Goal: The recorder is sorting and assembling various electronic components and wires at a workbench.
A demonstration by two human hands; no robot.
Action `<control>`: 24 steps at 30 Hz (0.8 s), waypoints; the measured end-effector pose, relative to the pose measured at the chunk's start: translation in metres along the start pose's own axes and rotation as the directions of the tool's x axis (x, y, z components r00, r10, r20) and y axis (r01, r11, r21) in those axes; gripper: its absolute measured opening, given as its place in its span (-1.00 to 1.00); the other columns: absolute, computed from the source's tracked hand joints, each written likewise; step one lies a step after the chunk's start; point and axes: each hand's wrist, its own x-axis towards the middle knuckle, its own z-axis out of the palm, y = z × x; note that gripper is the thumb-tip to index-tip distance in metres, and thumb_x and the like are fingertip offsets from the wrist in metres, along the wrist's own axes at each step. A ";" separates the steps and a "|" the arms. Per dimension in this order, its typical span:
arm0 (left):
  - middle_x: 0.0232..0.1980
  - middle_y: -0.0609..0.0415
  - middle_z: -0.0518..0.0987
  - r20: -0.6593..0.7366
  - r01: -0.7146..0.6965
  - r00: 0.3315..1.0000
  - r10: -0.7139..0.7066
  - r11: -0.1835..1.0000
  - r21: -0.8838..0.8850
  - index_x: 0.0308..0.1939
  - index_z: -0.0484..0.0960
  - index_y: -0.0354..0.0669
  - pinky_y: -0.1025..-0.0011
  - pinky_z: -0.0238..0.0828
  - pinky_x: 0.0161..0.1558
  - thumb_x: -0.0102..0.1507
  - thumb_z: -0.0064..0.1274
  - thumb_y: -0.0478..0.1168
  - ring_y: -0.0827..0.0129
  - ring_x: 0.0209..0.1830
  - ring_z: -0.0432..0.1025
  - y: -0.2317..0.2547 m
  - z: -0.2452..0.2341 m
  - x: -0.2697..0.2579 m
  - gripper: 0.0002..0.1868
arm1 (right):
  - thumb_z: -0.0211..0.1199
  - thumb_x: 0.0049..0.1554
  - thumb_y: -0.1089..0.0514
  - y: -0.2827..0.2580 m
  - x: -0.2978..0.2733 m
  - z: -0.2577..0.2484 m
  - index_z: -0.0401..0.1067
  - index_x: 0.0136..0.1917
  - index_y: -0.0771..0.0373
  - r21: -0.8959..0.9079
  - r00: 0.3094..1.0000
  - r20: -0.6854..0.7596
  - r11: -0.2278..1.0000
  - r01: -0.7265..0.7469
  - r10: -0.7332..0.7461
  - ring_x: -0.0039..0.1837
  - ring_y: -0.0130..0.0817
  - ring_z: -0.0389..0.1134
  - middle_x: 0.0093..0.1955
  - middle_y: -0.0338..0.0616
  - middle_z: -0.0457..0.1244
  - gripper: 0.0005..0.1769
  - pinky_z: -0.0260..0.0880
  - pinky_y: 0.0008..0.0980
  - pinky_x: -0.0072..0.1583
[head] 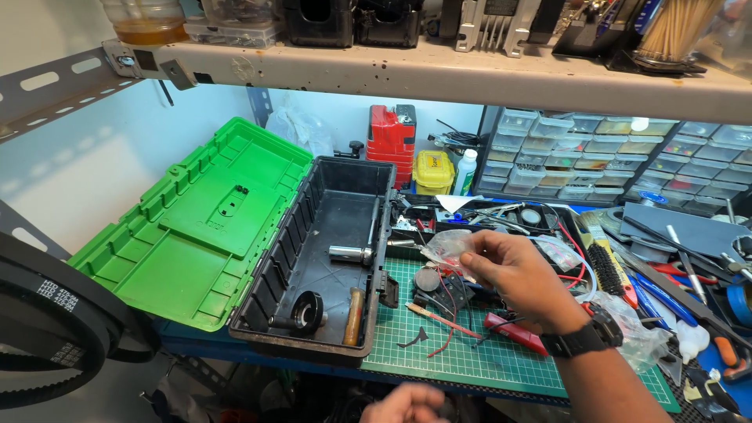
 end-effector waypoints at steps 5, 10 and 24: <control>-0.20 0.22 0.67 -0.196 -0.061 0.980 0.028 0.985 -0.164 0.16 0.59 -0.12 0.57 0.42 -0.36 0.12 0.32 -0.32 0.65 -0.48 0.47 0.156 0.018 -0.006 -0.49 | 0.30 0.16 0.19 0.011 -0.024 -0.011 0.50 -0.07 0.33 0.120 1.000 -0.029 0.993 -0.007 0.011 -0.32 -0.60 0.15 -0.33 -0.34 0.25 -0.86 0.14 -0.51 -0.29; -0.27 0.12 0.67 -0.295 -0.491 0.782 0.550 0.834 0.253 0.09 0.61 -0.20 0.55 0.52 -0.32 0.18 0.26 -0.34 0.57 -0.43 0.52 0.156 0.020 0.015 -0.62 | 0.30 0.16 0.19 0.014 -0.074 -0.040 0.46 -0.09 0.29 0.146 0.986 -0.168 0.988 0.040 -0.015 -0.30 -0.64 0.20 -0.31 -0.38 0.26 -0.88 0.20 -0.53 -0.28; -0.31 -0.04 0.54 -0.306 -0.430 0.577 0.758 0.600 0.675 0.17 0.48 -0.32 0.38 0.42 -0.20 0.22 0.24 -0.26 0.38 -0.37 0.46 0.064 -0.013 0.067 -0.53 | 0.33 0.12 0.34 0.100 -0.351 -0.234 0.42 0.01 0.27 -0.125 0.553 -0.833 0.979 -0.161 -0.015 -0.34 -0.66 0.11 -0.29 -0.32 0.22 -0.82 0.03 -0.58 -0.33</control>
